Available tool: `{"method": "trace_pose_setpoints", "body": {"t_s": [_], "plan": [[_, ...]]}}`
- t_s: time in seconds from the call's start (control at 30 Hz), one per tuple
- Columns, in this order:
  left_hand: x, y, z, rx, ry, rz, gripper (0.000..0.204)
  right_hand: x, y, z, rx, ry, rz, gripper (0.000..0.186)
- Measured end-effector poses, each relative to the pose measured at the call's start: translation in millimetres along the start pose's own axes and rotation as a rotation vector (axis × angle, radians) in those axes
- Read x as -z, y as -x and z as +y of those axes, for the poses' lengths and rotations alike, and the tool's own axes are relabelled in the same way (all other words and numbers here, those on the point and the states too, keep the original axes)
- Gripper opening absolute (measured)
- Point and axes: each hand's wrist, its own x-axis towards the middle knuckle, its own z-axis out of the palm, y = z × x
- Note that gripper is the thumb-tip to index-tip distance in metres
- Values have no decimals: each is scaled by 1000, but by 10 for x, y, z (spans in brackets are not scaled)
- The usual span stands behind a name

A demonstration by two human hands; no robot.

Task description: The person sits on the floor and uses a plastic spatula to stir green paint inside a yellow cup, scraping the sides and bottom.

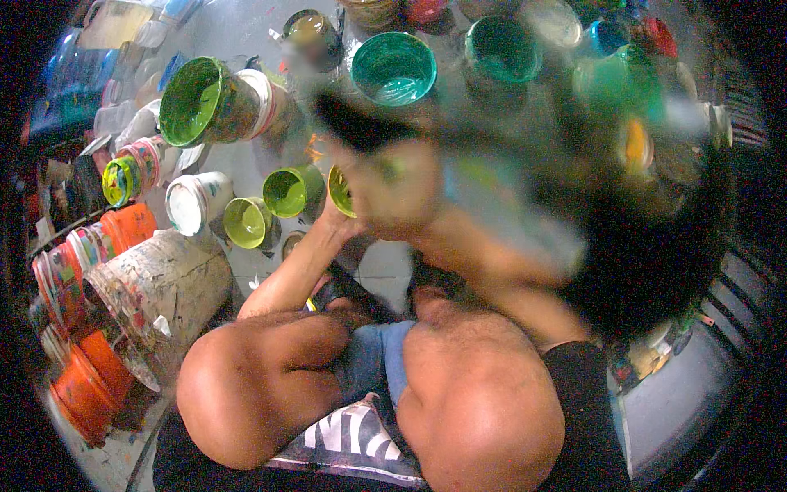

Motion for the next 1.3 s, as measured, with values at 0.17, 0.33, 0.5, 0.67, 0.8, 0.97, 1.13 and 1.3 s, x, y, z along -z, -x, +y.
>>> {"method": "trace_pose_setpoints", "body": {"t_s": [0.17,0.33,0.5,0.67,0.8,0.97,1.13,1.3], "plan": [[150,37,49,-60,-21,-146,53,162,-216,-440,-524,-588,-215,18],[123,14,69,-95,12,39,55,93,-112,-156,-353,-178,-356,24],[-16,21,159,-73,-151,-56,54,132,-92,-166,-372,-155,-279,37],[97,15,129,-134,-166,-131,53,111,-306,-344,-636,-553,-218,40],[-39,-81,137,-148,-222,77,51,131,-141,-77,-495,-193,-69,40],[-45,2,59,-199,-258,241,50,125,-163,-196,-590,-360,-114,40],[34,-36,158,-274,-210,27,51,45,53,-100,-508,-148,-176,41],[-61,-38,210,-220,-176,83,49,31,-55,-59,-428,-196,15,41]]}}
